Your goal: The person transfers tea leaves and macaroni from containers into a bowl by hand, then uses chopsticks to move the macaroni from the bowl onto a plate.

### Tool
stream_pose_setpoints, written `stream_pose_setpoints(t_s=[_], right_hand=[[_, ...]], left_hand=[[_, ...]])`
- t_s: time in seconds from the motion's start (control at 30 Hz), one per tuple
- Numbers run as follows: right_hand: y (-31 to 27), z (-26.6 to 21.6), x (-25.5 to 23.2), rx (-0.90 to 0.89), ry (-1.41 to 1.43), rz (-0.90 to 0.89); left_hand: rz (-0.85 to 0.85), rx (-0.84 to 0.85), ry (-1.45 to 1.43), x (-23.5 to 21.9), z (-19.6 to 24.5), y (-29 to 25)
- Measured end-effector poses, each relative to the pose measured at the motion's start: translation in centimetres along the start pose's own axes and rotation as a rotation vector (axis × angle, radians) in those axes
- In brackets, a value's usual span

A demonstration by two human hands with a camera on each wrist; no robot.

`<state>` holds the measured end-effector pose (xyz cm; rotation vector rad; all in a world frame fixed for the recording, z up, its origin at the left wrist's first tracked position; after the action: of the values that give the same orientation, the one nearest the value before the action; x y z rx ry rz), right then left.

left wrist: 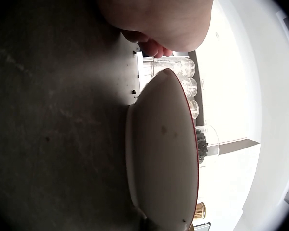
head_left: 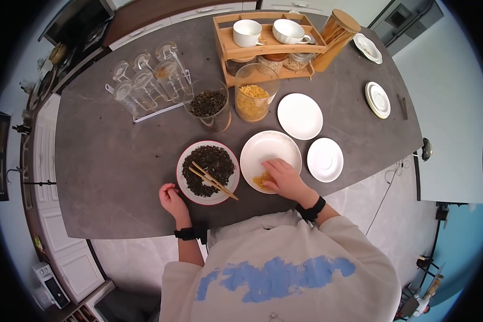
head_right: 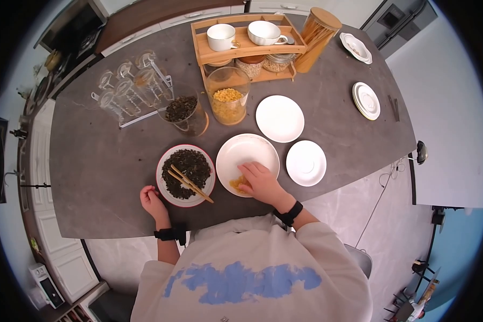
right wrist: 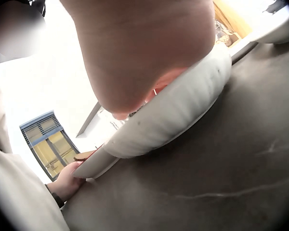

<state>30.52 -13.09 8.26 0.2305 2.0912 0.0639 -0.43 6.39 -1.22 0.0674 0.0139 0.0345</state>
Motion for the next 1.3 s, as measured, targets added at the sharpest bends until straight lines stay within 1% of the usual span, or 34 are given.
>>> stream_pose_setpoints(t_s=[0.3,0.4,0.5,0.7,0.8,1.0,1.1,1.3], right_hand=[[-0.8,-2.4,2.7,-0.09,-0.045,-0.114],[-0.7,-2.6,3.3,-0.098,-0.081,-0.081],[-0.8,-2.5,4.1,-0.099,-0.142,-0.095],[-0.7,-2.9,3.8,-0.112,-0.132,-0.053],[-0.8,-2.7,4.2,-0.088,-0.117,-0.07],[-0.8,-2.2,4.0,-0.044,-0.1,-0.02],[-0.8,-1.5,4.0,0.012,-0.045,-0.005],[-0.6,-0.8,4.2,0.075,0.039,-0.068]], left_hand=[[-0.006,0.001,0.039,0.1,0.1,-0.1],[-0.013,0.006,0.041,0.3,0.0,0.0],[-0.017,0.001,0.036,0.2,0.0,-0.1],[-0.028,0.016,0.037,0.2,-0.4,0.1],[-0.03,0.019,0.042,0.3,-0.5,0.1],[-0.041,0.022,0.066,0.3,-0.2,0.2],[-0.035,0.022,0.067,0.3,-0.3,0.2],[-0.03,0.02,0.045,0.1,-0.3,0.1]])
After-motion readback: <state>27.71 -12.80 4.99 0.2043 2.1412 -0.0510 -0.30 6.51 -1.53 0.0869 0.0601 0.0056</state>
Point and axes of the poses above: each hand's wrist, its own y-axis towards the middle knuckle, its own x-axis out of the palm, z = x × y, the point moved 9 cm from there along y, towards the middle knuckle, and after that the axes turned 1 degree about -z, right-handed, at the moved point
